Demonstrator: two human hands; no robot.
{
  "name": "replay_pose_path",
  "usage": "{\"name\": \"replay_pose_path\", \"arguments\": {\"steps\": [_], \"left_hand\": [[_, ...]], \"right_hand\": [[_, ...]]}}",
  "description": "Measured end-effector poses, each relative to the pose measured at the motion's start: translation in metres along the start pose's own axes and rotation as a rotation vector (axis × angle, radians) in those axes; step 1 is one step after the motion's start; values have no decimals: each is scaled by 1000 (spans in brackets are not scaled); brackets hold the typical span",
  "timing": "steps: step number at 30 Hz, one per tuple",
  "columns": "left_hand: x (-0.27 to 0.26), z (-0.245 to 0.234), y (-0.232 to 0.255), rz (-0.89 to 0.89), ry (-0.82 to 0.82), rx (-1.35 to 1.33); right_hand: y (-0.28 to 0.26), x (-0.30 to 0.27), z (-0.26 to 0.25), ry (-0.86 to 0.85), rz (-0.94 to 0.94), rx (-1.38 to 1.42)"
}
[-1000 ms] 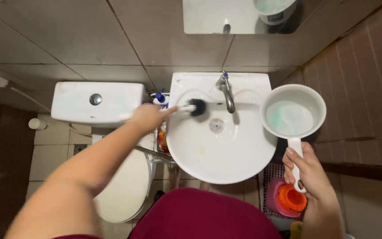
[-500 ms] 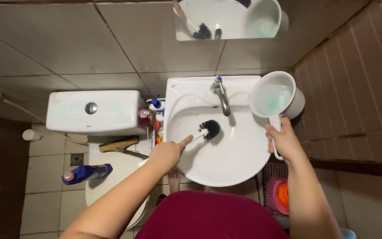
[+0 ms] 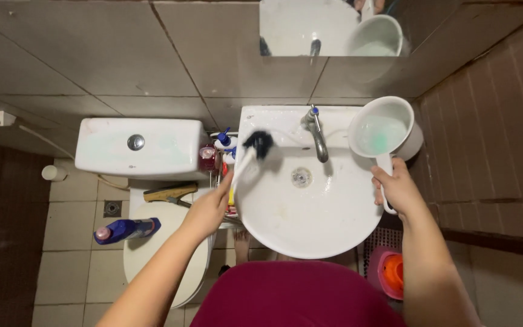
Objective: The person cleans a sink and a toilet tank by scrubbing the surfaces with a brush and rinsing them with water from a dipper.
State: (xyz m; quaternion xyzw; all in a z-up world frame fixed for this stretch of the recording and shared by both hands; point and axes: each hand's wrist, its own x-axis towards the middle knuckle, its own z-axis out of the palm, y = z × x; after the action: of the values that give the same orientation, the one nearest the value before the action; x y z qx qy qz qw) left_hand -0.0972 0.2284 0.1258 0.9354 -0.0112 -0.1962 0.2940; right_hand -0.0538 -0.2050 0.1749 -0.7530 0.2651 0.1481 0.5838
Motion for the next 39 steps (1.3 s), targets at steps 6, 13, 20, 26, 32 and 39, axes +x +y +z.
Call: {"name": "replay_pose_path", "arguments": {"steps": [6,13,20,26,32,39], "left_hand": [[84,29,47,-39,104,161],[58,40,72,15,0,204],[40,20,48,-36,-14,150],[46,27,27,-5,149,32],[113,91,41,463,692,-34],[83,60,13,-38,67,90]], "right_hand": [[-4,10,4,64,-25,-66],[-9,27,17,65,-53,-106],[-11,26,8,45,-34,63],[1,-4,-28,-188,-63,495],[12,-43,-42,-309,-81,512],[39,-64,-70,-315,-91,473]]}}
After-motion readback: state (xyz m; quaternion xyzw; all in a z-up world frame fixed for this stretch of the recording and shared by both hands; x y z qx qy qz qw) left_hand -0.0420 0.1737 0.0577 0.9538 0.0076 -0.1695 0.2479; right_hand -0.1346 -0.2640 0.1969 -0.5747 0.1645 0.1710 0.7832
